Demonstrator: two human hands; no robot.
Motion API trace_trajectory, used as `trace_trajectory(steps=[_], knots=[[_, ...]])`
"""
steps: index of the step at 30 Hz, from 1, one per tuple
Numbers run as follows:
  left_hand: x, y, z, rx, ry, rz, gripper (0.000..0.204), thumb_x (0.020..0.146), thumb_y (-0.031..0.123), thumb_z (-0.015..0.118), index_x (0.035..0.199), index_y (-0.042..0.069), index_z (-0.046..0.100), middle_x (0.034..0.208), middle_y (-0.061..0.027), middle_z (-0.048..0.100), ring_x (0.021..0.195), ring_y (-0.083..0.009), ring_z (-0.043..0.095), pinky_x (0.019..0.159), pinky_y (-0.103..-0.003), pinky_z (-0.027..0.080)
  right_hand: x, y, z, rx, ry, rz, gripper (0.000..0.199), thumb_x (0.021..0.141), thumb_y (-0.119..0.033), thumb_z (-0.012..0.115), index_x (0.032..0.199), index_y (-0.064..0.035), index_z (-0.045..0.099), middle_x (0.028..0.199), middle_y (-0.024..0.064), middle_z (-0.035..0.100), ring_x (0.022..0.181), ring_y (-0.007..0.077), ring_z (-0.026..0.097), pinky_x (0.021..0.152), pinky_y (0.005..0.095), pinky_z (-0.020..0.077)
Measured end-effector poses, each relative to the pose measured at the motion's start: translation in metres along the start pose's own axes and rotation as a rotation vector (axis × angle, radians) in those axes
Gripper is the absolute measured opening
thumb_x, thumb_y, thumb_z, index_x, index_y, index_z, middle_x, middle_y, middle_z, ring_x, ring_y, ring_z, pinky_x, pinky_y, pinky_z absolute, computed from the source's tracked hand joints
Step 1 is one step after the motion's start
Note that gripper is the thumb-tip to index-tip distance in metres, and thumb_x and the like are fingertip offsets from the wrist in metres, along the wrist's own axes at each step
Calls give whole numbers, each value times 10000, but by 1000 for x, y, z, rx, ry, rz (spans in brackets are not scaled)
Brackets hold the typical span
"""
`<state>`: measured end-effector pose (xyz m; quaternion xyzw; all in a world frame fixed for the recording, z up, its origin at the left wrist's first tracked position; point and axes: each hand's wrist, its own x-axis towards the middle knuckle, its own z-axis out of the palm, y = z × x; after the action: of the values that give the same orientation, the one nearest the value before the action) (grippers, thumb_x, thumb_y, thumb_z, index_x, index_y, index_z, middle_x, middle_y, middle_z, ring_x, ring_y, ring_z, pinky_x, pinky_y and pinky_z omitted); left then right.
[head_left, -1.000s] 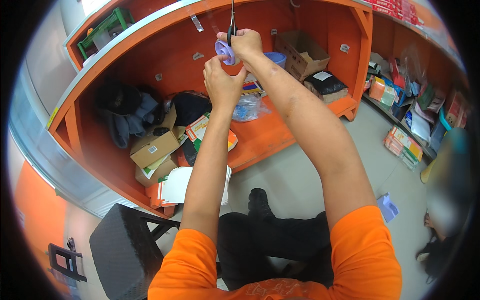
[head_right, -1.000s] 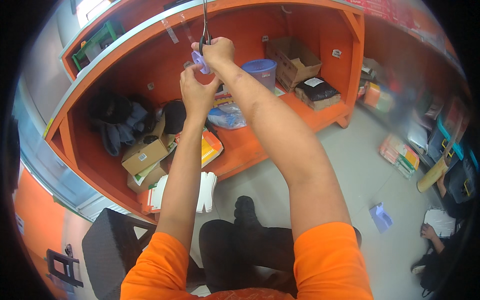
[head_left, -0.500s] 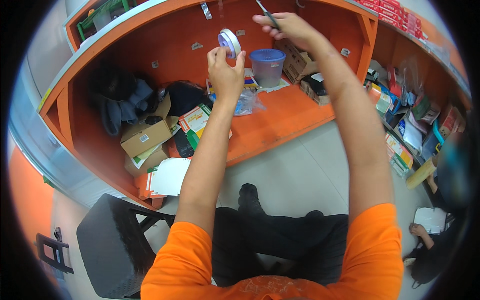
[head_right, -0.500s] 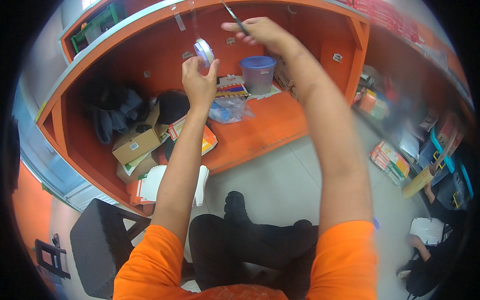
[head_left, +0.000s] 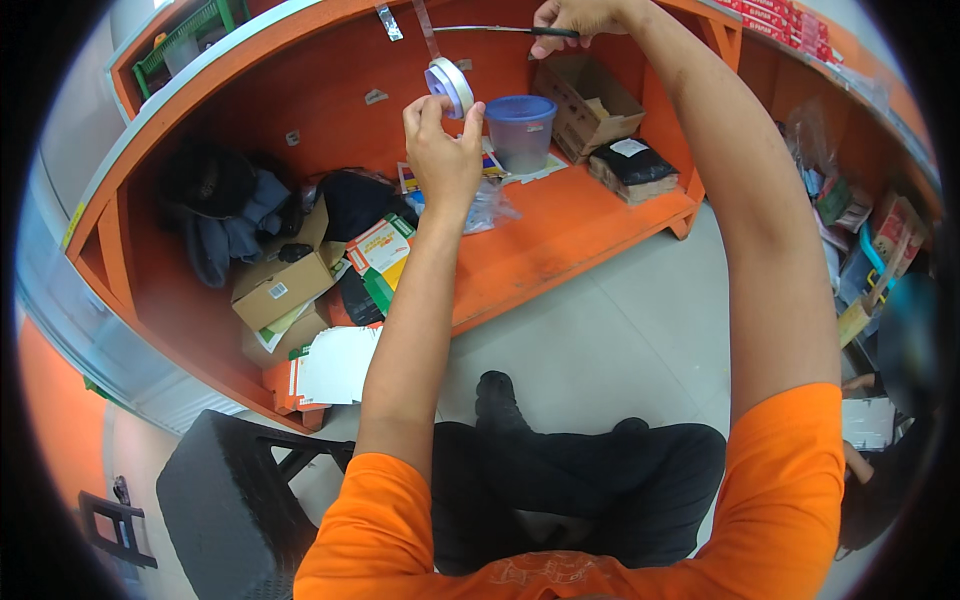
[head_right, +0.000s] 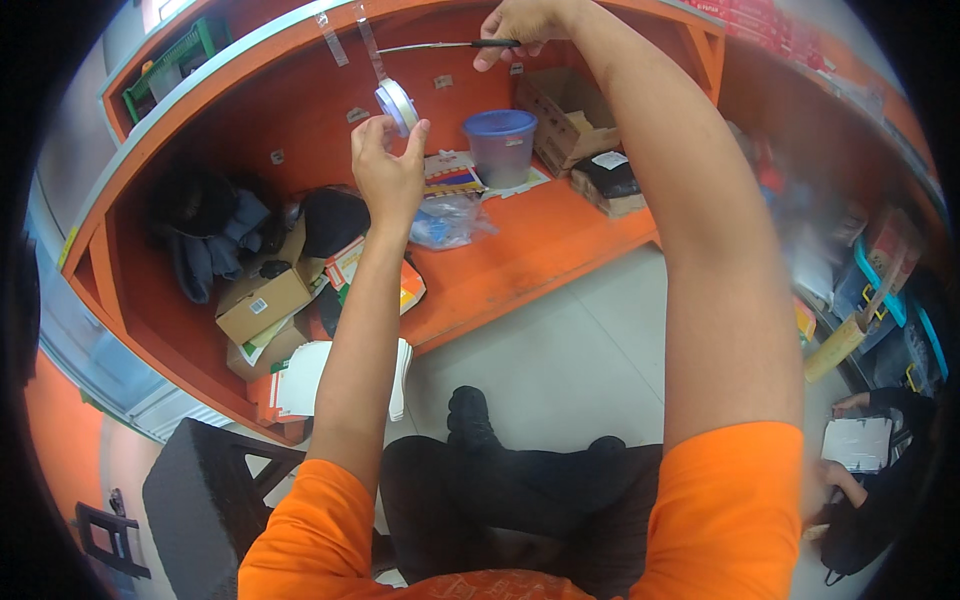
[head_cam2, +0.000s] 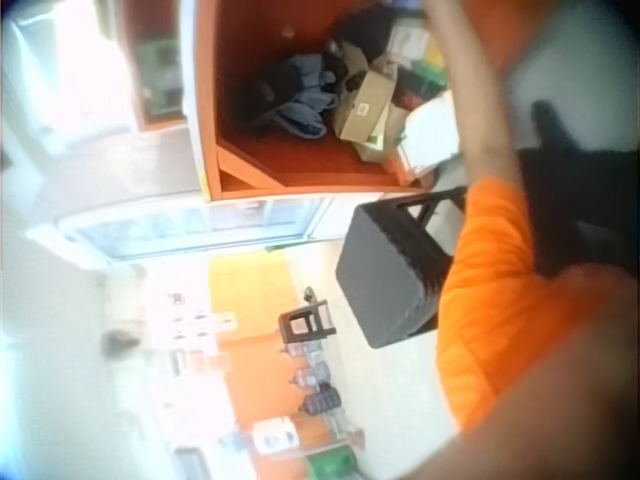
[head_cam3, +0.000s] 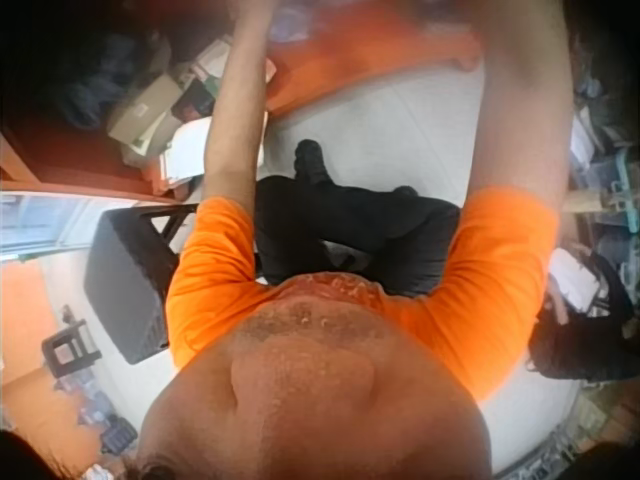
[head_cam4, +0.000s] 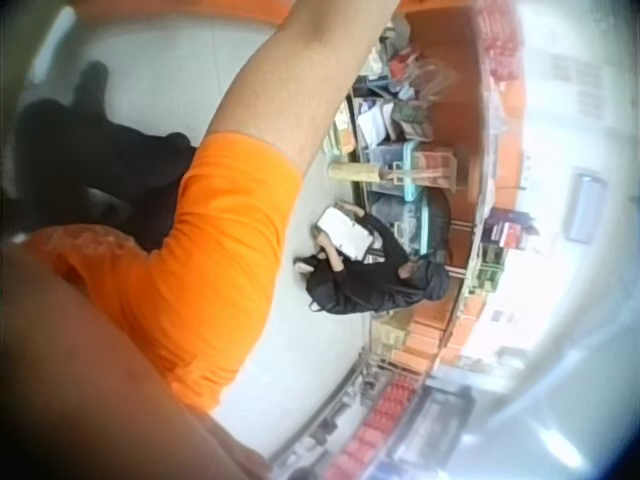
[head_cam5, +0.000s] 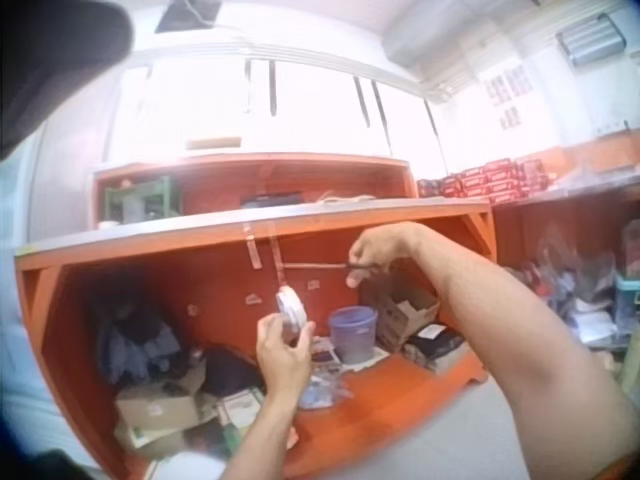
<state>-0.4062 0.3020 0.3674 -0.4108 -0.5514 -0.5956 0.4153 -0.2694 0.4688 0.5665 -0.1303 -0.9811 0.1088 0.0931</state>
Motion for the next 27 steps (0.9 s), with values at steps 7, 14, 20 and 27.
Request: trace_trajectory(steps=[7, 14, 20, 27], knots=[[0, -2, -5, 2, 11, 11, 304, 818, 239, 803, 933, 17, 631, 997, -116, 602, 901, -258, 617, 801, -379, 502, 9, -19, -1, 15, -30, -6, 289, 803, -347, 820, 767, -90, 694, 714, 7, 658, 616, 132, 538, 571, 297, 443], [-2, -2, -1, -16, 1, 20, 296, 822, 231, 798, 935, 14, 630, 993, -117, 604, 901, -258, 616, 805, -381, 503, 20, -24, -1, -65, -43, -77, 302, 786, -348, 839, 764, -80, 701, 704, 35, 679, 621, 140, 586, 598, 307, 469], [-1, 1, -1, -29, 1, 16, 297, 822, 229, 797, 934, 12, 629, 983, -119, 605, 892, -259, 613, 799, -382, 503, 23, -24, -6, -81, -27, -91, 337, 774, -376, 845, 752, -68, 712, 708, 36, 694, 653, 151, 622, 620, 322, 483], [-8, -1, -2, -20, -23, 3, 290, 817, 241, 802, 917, 26, 634, 987, -119, 611, 906, -257, 615, 782, -384, 498, 5, -32, -5, -399, 28, -77, 419, 779, -467, 815, 754, -59, 721, 713, 52, 685, 653, 176, 612, 612, 327, 480]])
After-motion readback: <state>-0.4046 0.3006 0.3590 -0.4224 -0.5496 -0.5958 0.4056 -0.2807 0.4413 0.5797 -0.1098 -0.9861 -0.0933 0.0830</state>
